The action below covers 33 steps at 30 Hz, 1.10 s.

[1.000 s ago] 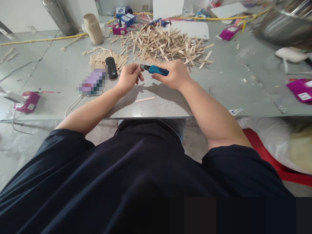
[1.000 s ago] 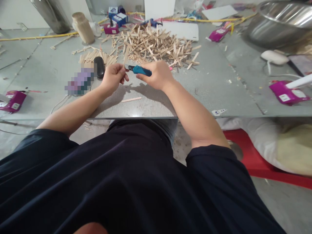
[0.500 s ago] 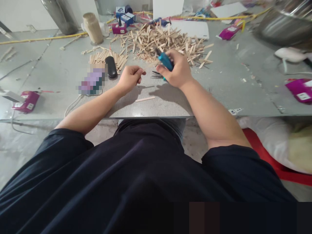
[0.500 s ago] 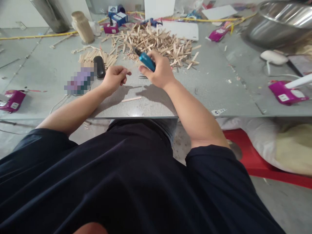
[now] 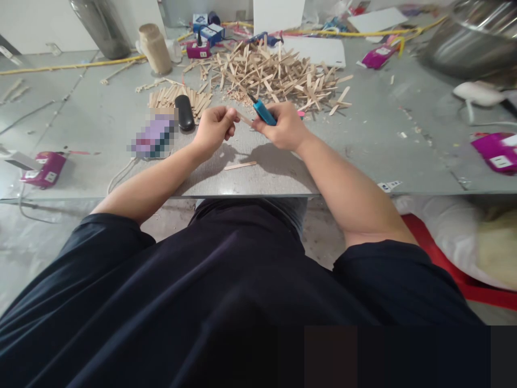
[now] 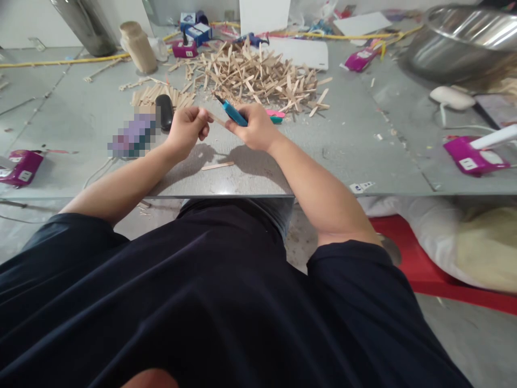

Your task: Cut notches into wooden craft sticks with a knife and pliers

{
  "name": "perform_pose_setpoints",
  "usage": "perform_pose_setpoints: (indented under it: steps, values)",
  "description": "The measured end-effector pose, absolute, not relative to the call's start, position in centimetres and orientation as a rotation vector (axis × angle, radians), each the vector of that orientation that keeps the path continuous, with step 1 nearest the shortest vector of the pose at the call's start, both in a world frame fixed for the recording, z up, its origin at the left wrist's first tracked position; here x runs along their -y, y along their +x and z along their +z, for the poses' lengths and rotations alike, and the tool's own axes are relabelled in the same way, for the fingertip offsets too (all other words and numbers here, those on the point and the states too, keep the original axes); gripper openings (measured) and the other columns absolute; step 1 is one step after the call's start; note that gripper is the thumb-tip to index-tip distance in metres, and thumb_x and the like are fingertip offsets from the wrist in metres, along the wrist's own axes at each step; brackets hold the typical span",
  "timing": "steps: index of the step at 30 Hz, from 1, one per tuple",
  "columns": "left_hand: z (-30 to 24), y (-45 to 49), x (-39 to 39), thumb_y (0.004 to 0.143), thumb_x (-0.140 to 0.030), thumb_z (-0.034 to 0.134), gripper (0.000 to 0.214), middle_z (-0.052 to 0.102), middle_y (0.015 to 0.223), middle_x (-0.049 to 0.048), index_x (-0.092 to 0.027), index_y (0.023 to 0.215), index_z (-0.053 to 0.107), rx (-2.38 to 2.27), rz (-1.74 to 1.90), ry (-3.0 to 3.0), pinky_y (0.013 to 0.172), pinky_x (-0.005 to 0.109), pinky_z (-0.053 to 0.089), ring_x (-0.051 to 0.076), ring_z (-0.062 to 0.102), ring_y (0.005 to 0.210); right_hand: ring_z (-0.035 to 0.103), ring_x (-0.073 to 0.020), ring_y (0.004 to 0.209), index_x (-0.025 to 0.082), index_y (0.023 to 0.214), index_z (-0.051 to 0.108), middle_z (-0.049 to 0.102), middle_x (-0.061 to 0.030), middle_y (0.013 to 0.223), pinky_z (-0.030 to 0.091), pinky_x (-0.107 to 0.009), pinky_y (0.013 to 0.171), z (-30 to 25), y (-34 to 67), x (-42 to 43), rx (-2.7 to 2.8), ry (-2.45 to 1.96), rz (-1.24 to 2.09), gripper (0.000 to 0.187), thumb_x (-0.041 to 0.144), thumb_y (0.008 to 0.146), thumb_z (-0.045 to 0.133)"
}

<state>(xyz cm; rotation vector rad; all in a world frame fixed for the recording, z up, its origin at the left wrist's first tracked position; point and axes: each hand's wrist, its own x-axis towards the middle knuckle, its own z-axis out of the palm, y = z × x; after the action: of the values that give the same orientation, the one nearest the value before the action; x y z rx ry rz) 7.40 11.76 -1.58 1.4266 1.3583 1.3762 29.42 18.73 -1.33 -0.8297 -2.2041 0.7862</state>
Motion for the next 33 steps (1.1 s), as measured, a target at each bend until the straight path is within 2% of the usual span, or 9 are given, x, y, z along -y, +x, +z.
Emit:
perform_pose_setpoints:
  steps: [5, 11, 18, 22, 27, 30, 33]
  values:
    - [-2.6, 8.3, -11.4, 0.11, -0.002, 0.075, 0.035, 0.063, 0.07, -0.0077, -0.019, 0.082, 0.065, -1.23, 1.442, 1.468, 0.057, 0.018, 0.044, 0.003, 0.055, 0.056, 0.055, -0.0262, 0.071, 0.032, 0.072, 0.054, 0.053, -0.0031, 0.066, 0.058, -0.05, 0.073, -1.5, 28.1, -17.6, 2.094, -0.797, 0.934, 0.065, 0.087, 0.095, 0.079]
    - [-3.1, 9.0, -11.0, 0.107, 0.002, 0.075, 0.036, 0.072, 0.079, -0.0043, -0.018, 0.079, 0.065, -1.277, 1.479, 1.434, 0.06, 0.017, 0.047, 0.003, 0.062, 0.062, 0.063, -0.027, 0.072, 0.031, 0.076, 0.063, 0.064, -0.0045, 0.071, 0.061, -0.052, 0.08, -2.2, 27.7, -17.5, 2.119, -0.727, 0.955, 0.055, 0.077, 0.101, 0.08]
    - [-1.5, 8.9, -10.3, 0.116, -0.013, 0.066, 0.031, 0.086, 0.091, 0.0037, -0.02, 0.087, 0.063, -1.338, 1.366, 1.183, 0.063, 0.02, 0.056, 0.01, 0.082, 0.073, 0.075, -0.0367, 0.095, 0.031, 0.09, 0.066, 0.08, -0.0104, 0.092, 0.061, -0.055, 0.094, -2.5, 29.7, -19.6, 2.293, -0.979, 0.4, 0.033, 0.058, 0.103, 0.081]
    - [-0.7, 8.7, -10.0, 0.115, -0.012, 0.068, 0.03, 0.082, 0.081, 0.001, -0.02, 0.086, 0.064, -1.353, 1.356, 1.215, 0.061, 0.018, 0.053, 0.009, 0.08, 0.067, 0.076, -0.0406, 0.109, 0.033, 0.1, 0.073, 0.087, -0.0127, 0.102, 0.057, -0.055, 0.092, -1.9, 31.1, -20.2, 2.382, -1.109, 0.212, 0.021, 0.053, 0.106, 0.075]
    - [-0.5, 8.4, -10.3, 0.113, -0.009, 0.068, 0.032, 0.075, 0.07, -0.0027, -0.018, 0.083, 0.068, -1.36, 1.369, 1.239, 0.058, 0.018, 0.049, 0.006, 0.072, 0.059, 0.077, -0.0411, 0.114, 0.032, 0.098, 0.07, 0.087, -0.0126, 0.107, 0.055, -0.055, 0.095, -1.3, 31.3, -20.0, 2.446, -1.181, 0.101, 0.005, 0.035, 0.102, 0.072]
    - [-0.9, 8.4, -10.7, 0.111, -0.003, 0.068, 0.034, 0.072, 0.066, -0.0033, -0.017, 0.08, 0.071, -1.367, 1.374, 1.283, 0.055, 0.018, 0.046, 0.005, 0.067, 0.053, 0.076, -0.0441, 0.117, 0.031, 0.092, 0.065, 0.085, -0.0131, 0.102, 0.053, -0.056, 0.094, -1.2, 31.0, -20.0, 2.457, -1.172, 0.14, 0.017, 0.038, 0.098, 0.079]
    - [-1.4, 8.1, -10.9, 0.107, -0.001, 0.072, 0.033, 0.073, 0.065, -0.0024, -0.016, 0.078, 0.072, -1.358, 1.362, 1.37, 0.054, 0.017, 0.046, 0.004, 0.065, 0.052, 0.072, -0.0417, 0.115, 0.03, 0.088, 0.061, 0.083, -0.0127, 0.096, 0.051, -0.056, 0.097, -1.3, 31.0, -20.2, 2.436, -1.164, 0.212, 0.028, 0.043, 0.098, 0.083]
